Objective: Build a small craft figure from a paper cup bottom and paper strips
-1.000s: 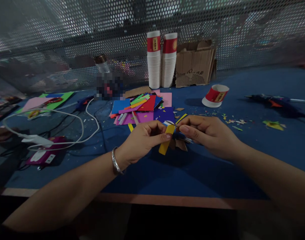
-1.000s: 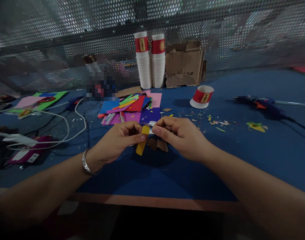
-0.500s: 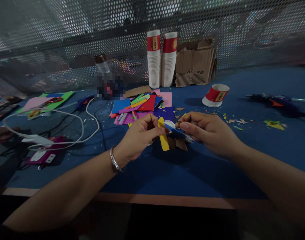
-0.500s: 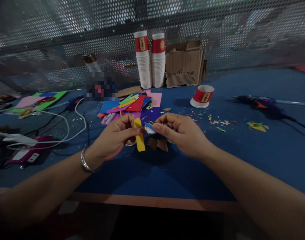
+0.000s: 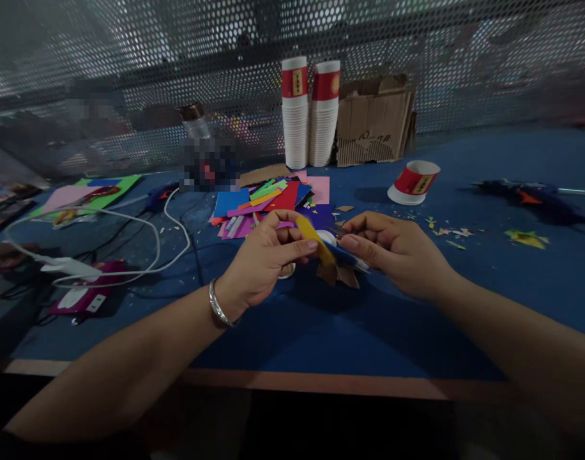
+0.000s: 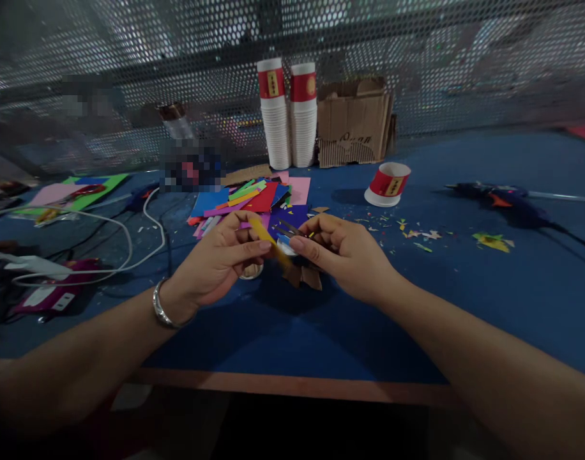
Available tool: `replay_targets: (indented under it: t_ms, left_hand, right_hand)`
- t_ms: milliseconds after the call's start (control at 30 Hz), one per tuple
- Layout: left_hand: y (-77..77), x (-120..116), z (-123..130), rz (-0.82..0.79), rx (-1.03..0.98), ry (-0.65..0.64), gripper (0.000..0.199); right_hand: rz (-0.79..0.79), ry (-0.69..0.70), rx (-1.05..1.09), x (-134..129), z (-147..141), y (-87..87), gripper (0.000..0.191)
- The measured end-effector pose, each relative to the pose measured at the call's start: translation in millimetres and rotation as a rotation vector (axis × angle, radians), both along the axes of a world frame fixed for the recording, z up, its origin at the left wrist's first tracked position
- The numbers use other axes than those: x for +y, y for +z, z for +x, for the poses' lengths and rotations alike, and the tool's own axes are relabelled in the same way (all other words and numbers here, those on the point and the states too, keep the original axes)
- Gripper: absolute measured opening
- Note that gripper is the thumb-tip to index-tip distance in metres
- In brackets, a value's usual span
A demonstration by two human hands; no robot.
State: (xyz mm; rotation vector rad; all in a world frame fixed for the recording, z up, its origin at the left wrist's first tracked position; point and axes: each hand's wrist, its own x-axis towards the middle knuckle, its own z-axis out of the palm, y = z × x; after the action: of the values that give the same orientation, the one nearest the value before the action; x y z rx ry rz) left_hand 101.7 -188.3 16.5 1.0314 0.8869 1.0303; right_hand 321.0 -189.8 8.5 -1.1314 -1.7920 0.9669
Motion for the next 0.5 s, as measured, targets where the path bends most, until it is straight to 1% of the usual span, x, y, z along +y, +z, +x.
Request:
replay_targets:
  t_ms: [33, 67, 200, 267, 400, 500]
  left_hand:
    - [-0.2, 0.6, -0.2, -0.007, -0.008, 0.021, 0.050]
    - [-0.4, 1.4, -0.4, -0.014, -0.016, 0.041, 0.048]
    - [-0.6, 3.9, -0.3, -0.034, -0.059, 0.087, 0.020]
    - [0.2, 4.1, 0.4, -0.045, -0.087, 0.096, 0.012]
    - [2.0, 3.7, 1.9, -0.048, -0.159, 0.126, 0.008]
    - [2.7, 3.9, 2.0, -0.052, -0.176, 0.129, 0.007]
  right_hand:
    - [0.022, -0.010, -0.013, -0.3, 0.0, -0.6, 0.048]
    - [0.039, -0.016, -0.028, -0.9, -0.1, -0.9, 0.047]
    - [0.086, -0.029, -0.097, -4.1, -0.5, -0.9, 0.039]
    - [0.101, -0.026, -0.118, -5.3, -0.3, -0.9, 0.036]
    - [0.112, -0.013, -0.121, -6.2, 0.4, -2.7, 0.036]
    - [0.139, -0.015, -0.114, -6.6, 0.4, -3.3, 0.038]
